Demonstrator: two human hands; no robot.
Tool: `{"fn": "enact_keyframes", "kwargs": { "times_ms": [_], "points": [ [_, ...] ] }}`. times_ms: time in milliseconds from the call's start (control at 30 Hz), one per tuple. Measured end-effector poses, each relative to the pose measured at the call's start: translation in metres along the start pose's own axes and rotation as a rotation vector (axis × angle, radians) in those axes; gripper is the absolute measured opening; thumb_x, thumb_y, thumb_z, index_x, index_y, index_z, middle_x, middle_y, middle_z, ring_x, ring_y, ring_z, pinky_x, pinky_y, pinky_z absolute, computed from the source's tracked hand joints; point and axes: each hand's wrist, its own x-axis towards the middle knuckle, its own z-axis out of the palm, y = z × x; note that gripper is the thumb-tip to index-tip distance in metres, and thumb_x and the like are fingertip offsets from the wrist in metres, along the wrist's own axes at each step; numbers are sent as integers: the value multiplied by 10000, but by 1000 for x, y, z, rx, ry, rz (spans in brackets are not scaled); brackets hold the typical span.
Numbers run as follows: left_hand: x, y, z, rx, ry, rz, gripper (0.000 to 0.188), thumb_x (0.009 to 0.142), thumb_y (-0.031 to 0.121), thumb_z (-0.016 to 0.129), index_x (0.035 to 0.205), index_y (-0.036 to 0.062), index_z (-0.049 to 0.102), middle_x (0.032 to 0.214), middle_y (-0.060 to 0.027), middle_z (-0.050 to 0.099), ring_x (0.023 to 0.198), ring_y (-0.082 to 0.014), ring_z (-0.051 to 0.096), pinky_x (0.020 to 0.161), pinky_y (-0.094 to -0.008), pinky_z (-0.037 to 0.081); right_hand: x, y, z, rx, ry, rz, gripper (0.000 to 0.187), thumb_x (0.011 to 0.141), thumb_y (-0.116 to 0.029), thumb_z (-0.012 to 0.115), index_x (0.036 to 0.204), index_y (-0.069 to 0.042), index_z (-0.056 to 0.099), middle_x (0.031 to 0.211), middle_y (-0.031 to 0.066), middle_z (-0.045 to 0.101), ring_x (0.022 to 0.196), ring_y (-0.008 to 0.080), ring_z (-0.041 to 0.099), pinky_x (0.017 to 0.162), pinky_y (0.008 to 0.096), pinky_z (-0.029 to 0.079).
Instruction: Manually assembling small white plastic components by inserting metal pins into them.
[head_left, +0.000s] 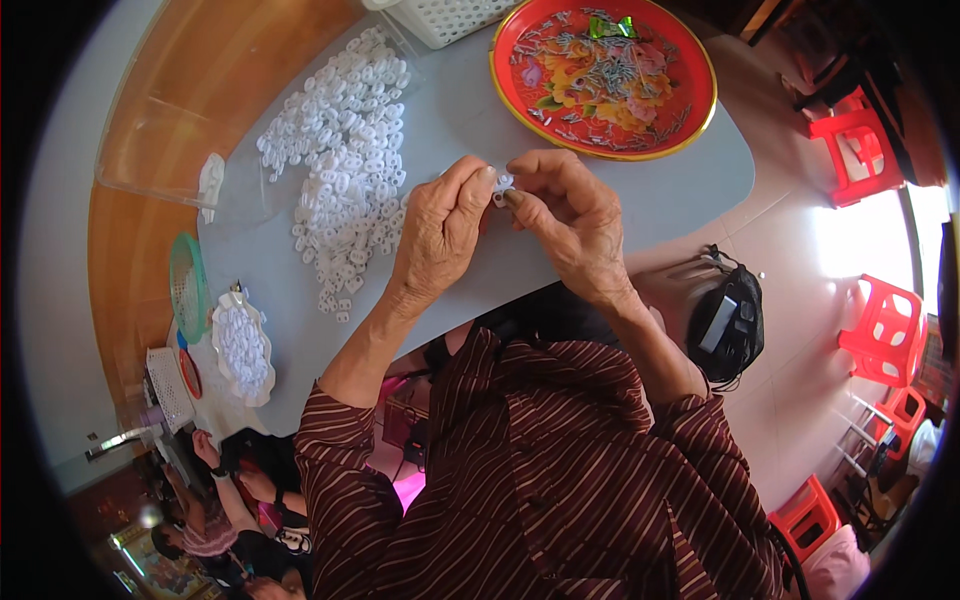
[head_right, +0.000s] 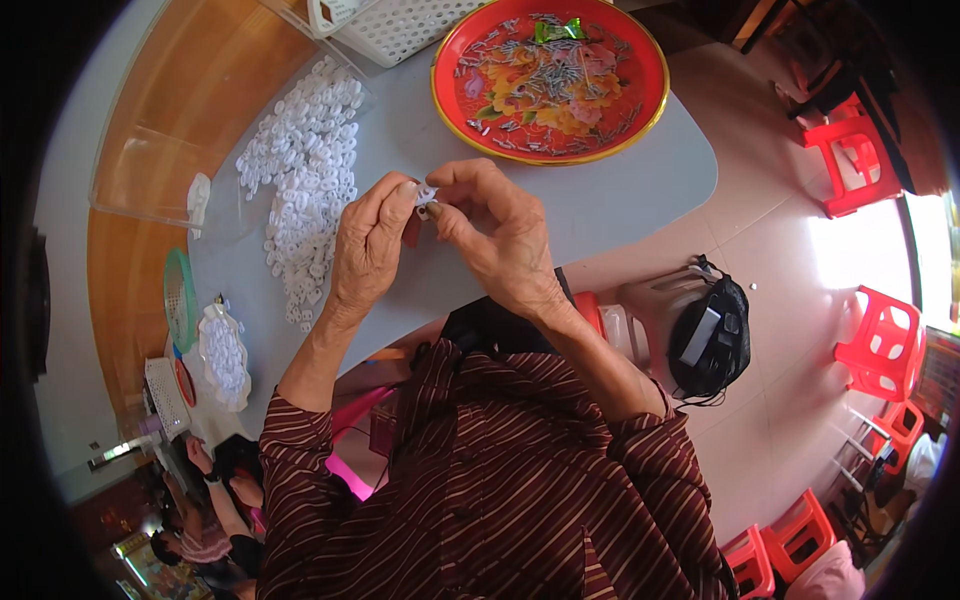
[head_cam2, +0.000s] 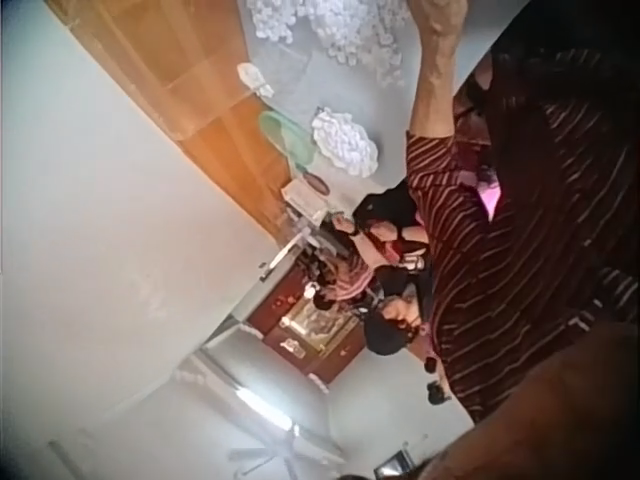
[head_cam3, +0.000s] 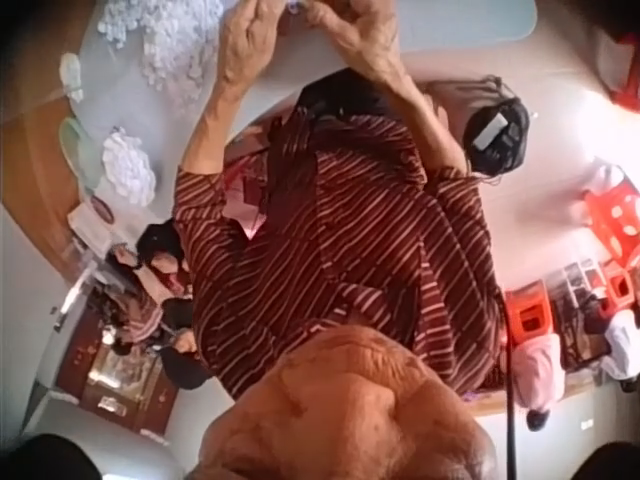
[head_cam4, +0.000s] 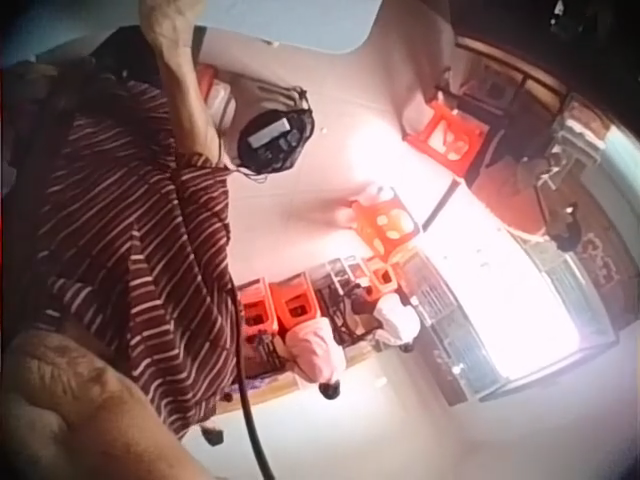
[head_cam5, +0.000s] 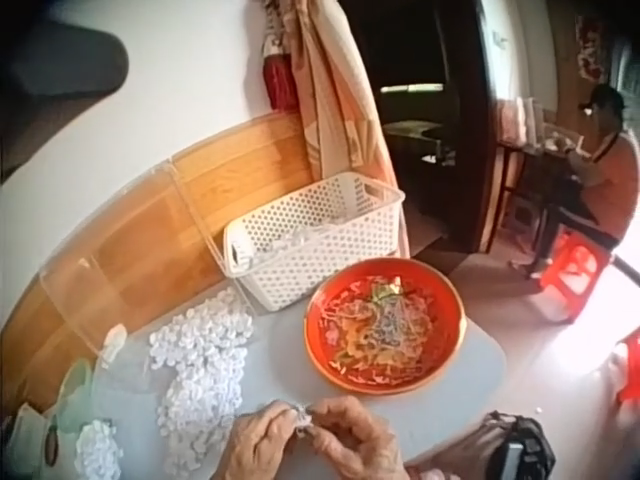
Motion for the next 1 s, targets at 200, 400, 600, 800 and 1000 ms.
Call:
{"fn": "enact_keyframes", "kwargs": {
  "times_ms": [200, 400, 600, 800, 1000],
  "points": [
    [3, -3, 3, -97, -49, 47, 239, 968, 214, 438, 895, -5, 498, 593, -85, 400, 535, -167, 367, 513, -316, 354, -1, -2, 0, 36, 43, 5, 256, 862, -36, 625, 1091, 16, 525, 863, 48, 606, 747, 94, 578, 661, 218, 484],
    [4, -6, -1, -67, -72, 60, 216, 961, 187, 429, 893, -7, 495, 592, -87, 394, 536, -165, 360, 515, -321, 352, -3, -5, 2, 22, 54, 23, 222, 858, 5, 590, 1070, 16, 523, 821, 50, 608, 722, 86, 560, 665, 226, 473],
    [6, -9, -1, -81, -81, 83, 218, 953, 181, 440, 850, -3, 496, 578, -81, 398, 524, -151, 365, 504, -313, 349, -2, -2, 4, -33, 50, 2, 231, 852, 29, 581, 1074, 15, 520, 846, 59, 606, 723, 89, 562, 674, 224, 475],
    [6, -12, 3, -126, -42, 95, 223, 954, 185, 440, 843, -2, 490, 576, -70, 396, 514, -138, 372, 493, -312, 350, -3, -6, 5, -43, 44, 22, 214, 845, 58, 568, 1050, 21, 518, 844, 58, 604, 727, 91, 560, 677, 223, 476],
    [3, -15, 9, -142, -2, 86, 220, 958, 191, 434, 866, 2, 499, 585, -69, 410, 520, -143, 377, 495, -313, 353, -2, -3, 5, -38, 71, -5, 190, 847, 52, 570, 1028, 22, 518, 833, 48, 599, 729, 84, 549, 675, 217, 470]
  ]
}}
